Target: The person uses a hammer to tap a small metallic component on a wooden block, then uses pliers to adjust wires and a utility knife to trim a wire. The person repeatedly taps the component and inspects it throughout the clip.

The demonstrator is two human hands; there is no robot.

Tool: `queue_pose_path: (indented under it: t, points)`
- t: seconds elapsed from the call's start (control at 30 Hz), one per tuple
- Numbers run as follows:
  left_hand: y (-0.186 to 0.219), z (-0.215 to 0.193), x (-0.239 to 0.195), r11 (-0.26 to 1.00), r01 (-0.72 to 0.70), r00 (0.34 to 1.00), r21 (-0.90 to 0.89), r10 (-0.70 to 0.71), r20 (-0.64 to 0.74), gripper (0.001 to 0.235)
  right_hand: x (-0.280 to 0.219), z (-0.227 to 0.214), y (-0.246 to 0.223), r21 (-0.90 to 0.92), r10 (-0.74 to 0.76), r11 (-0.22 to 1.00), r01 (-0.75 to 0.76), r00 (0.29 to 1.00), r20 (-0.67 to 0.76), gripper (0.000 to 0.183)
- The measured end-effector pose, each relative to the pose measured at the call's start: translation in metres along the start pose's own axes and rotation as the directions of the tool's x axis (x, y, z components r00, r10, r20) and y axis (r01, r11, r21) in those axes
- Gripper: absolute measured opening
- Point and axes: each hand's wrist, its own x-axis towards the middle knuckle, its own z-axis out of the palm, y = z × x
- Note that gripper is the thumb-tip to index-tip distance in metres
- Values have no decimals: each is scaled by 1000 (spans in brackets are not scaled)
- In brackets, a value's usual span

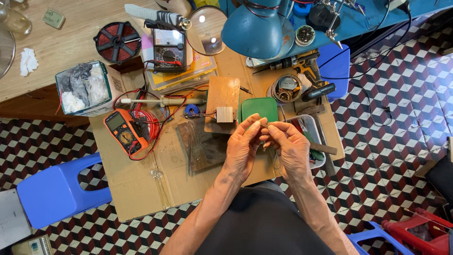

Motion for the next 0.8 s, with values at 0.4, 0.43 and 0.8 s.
queue_pose_path:
  t: [0.4,0.43,0.8]
  points:
    - [9,7,-1,991,-26,1000,131,28,-13,40,-2,-2,8,96,57,994,-53,998,-40,18]
    - [10,7,-1,990,-24,1000,141,26,-15,40,-2,-2,9,97,57,994,-53,997,-44,18]
    - [14,-2,-8,976,-8,997,217,25,-72,36,-11,6,21,98,80,992,-72,994,-79,23]
